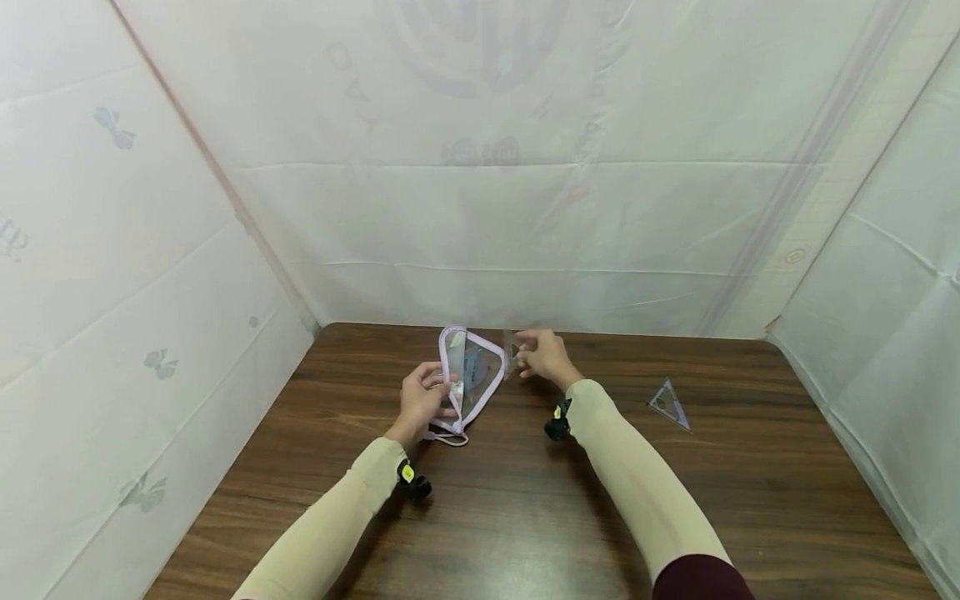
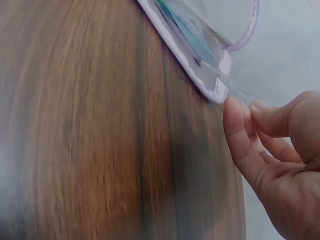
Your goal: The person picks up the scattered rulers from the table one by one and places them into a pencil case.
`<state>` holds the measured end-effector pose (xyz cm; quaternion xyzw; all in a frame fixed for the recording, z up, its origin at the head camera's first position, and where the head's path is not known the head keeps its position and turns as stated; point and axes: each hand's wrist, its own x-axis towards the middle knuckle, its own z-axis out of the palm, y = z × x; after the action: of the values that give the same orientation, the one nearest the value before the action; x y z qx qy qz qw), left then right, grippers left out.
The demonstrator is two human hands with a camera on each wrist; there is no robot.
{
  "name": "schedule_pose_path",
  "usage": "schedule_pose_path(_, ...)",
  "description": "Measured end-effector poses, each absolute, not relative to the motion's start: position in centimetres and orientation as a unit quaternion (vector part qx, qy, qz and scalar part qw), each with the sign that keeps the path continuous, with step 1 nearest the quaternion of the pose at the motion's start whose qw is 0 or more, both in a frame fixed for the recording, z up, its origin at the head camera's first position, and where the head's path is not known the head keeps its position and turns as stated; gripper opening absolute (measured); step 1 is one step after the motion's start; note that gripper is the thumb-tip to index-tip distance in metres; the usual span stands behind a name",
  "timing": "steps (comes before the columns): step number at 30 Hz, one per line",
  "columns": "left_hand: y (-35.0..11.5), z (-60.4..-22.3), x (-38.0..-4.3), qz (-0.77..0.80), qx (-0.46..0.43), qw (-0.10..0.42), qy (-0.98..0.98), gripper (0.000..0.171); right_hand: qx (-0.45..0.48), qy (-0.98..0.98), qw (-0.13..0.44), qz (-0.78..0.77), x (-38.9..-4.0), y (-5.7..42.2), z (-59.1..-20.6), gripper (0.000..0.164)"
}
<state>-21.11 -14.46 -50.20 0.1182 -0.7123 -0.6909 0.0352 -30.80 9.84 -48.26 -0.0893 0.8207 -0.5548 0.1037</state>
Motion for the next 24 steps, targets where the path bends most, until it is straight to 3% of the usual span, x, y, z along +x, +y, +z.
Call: schedule_pose_path(24,-14.5,-50.1,-21.4,-0.702,0.107,0.038,-0.703,0.04,-0.123,0.834,0.118,-0.524,-30.7,5.1,-49.3,0.044)
